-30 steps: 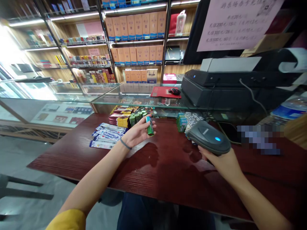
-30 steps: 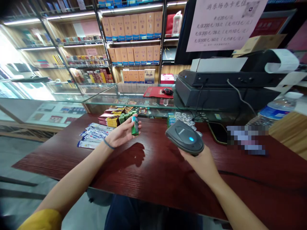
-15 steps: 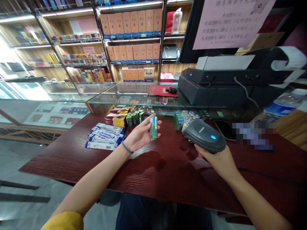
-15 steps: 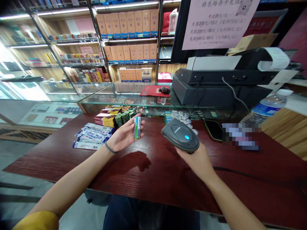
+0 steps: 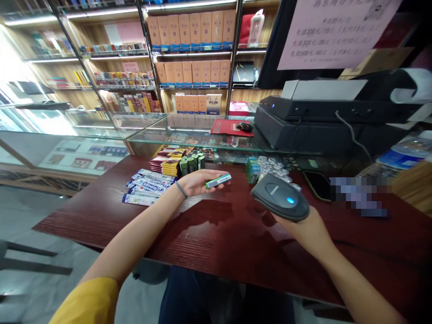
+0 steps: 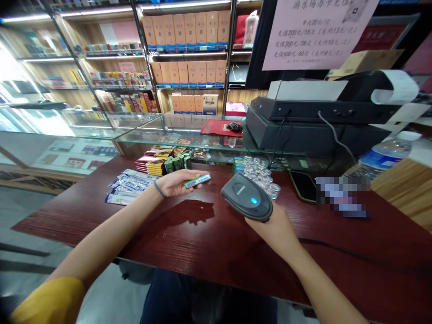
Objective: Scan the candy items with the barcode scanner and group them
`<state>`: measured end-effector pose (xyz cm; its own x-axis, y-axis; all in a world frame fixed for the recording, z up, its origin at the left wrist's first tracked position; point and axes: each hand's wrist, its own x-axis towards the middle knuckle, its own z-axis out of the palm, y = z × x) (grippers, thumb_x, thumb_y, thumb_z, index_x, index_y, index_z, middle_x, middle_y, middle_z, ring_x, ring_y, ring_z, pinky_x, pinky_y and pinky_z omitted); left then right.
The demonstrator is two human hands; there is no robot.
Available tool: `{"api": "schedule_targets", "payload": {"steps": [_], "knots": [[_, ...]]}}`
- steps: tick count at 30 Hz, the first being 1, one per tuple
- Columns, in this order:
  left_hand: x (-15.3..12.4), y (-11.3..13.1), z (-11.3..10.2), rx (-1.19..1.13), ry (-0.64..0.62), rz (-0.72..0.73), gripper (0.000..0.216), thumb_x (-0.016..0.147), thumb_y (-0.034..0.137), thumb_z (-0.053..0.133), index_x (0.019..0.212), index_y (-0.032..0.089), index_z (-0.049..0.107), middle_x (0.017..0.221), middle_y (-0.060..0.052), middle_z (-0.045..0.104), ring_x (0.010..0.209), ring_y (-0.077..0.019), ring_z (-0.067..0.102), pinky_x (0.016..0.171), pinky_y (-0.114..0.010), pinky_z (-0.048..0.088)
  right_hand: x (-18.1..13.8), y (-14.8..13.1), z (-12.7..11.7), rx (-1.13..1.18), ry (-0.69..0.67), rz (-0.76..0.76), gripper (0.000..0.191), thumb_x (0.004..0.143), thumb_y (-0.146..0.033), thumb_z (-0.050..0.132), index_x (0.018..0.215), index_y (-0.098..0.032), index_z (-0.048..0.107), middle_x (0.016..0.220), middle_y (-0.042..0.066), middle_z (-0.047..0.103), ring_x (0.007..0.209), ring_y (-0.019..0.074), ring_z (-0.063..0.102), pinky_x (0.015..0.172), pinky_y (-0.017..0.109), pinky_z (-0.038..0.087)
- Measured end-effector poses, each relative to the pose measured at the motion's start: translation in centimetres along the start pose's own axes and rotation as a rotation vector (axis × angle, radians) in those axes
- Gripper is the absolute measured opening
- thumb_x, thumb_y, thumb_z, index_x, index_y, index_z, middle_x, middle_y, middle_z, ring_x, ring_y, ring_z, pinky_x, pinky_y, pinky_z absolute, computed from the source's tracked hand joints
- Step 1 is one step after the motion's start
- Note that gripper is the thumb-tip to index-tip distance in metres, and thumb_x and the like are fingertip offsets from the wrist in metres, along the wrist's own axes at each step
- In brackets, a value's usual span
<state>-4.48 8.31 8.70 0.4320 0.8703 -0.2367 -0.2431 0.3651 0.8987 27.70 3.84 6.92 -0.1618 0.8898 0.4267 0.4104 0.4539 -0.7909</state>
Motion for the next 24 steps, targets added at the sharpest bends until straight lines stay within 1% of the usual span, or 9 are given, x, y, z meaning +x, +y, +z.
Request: {"api": "schedule_targets", "payload": {"steps": [3,5,9,11,14,18,20,22,24], "knots": [[1.3,0.6,-1.0,0.105,0.03,-0.014,0.031,0.091,0.021,0.069,0.122,0.015,0.075,0.125,-0.016,0.073,0.084,-0.0153,0.075,0.058,-0.017,0.056,-0.3,-0.5,0.0,-0.054,-0.109,-0.05,0.045,0.077,-0.027,0.069,0.121,-0.019,0.072,0.111,0.01,0.081,0.103,0.0319,0.076,0.09,0.04,0.059],[2.0,0.8,-1.4,0.133,0.067,-0.002,0.031,0.089,0.02,0.072,0.119,0.015,0.076,0.124,-0.016,0.074,0.084,-0.0161,0.075,0.058,-0.018,0.056,-0.4,-0.8,0.0,-0.09,-0.165,-0.103,0.047,0.078,-0.026,0.067,0.125,-0.019,0.07,0.112,0.01,0.081,0.104,0.0313,0.076,0.089,0.037,0.059],[2.6,1.0,-1.5,0.128,0.091,0.012,0.03,0.089,0.021,0.073,0.118,0.015,0.076,0.128,-0.016,0.072,0.083,-0.0161,0.076,0.056,-0.017,0.055,-0.4,-0.6,-0.1,-0.135,-0.267,-0.176,0.044,0.08,-0.024,0.066,0.123,-0.022,0.07,0.109,0.008,0.081,0.098,0.0285,0.078,0.078,0.03,0.06],[2.7,1.0,-1.6,0.125,0.083,0.013,0.03,0.089,0.021,0.073,0.119,0.015,0.076,0.128,-0.016,0.072,0.083,-0.0165,0.076,0.056,-0.018,0.055,-0.2,-0.1,-0.2,-0.142,-0.31,-0.215,0.043,0.081,-0.025,0.067,0.124,-0.022,0.069,0.111,0.008,0.081,0.098,0.0279,0.078,0.077,0.029,0.06],[2.8,0.7,-1.9,0.111,0.049,0.032,0.03,0.088,0.019,0.074,0.118,0.013,0.076,0.123,-0.018,0.074,0.083,-0.0178,0.076,0.058,-0.019,0.056,0.0,0.6,-0.3,-0.153,-0.321,-0.261,0.047,0.081,-0.024,0.068,0.128,-0.022,0.068,0.116,0.009,0.08,0.102,0.0292,0.078,0.082,0.031,0.061],[3.3,0.2,-2.4,0.028,-0.005,0.16,0.026,0.09,0.015,0.071,0.115,0.01,0.075,0.118,-0.021,0.076,0.088,-0.0198,0.077,0.071,-0.024,0.06,0.0,0.8,-0.5,-0.158,-0.31,-0.278,0.05,0.081,-0.025,0.07,0.131,-0.021,0.068,0.11,0.009,0.081,0.099,0.03,0.079,0.081,0.033,0.061],[3.3,0.2,-2.3,0.022,-0.006,0.133,0.026,0.092,0.018,0.069,0.117,0.012,0.075,0.116,-0.02,0.076,0.086,-0.0192,0.077,0.066,-0.022,0.059,0.0,0.8,-0.6,-0.163,-0.314,-0.275,0.048,0.083,-0.026,0.069,0.131,-0.02,0.068,0.109,0.01,0.082,0.099,0.0298,0.079,0.081,0.032,0.061],[3.2,0.5,-2.1,0.056,0.008,0.054,0.029,0.092,0.022,0.071,0.12,0.014,0.074,0.118,-0.017,0.076,0.084,-0.0178,0.076,0.059,-0.019,0.057,0.1,0.6,-0.6,-0.161,-0.312,-0.271,0.048,0.082,-0.026,0.069,0.13,-0.02,0.068,0.111,0.01,0.081,0.101,0.0297,0.078,0.081,0.032,0.061],[3.0,0.9,-1.9,0.075,0.021,0.028,0.031,0.09,0.021,0.072,0.121,0.016,0.074,0.121,-0.015,0.075,0.084,-0.0169,0.076,0.057,-0.018,0.056,0.1,0.4,-0.6,-0.151,-0.298,-0.257,0.05,0.08,-0.027,0.071,0.129,-0.019,0.068,0.11,0.01,0.081,0.099,0.0295,0.079,0.08,0.032,0.062]]}}
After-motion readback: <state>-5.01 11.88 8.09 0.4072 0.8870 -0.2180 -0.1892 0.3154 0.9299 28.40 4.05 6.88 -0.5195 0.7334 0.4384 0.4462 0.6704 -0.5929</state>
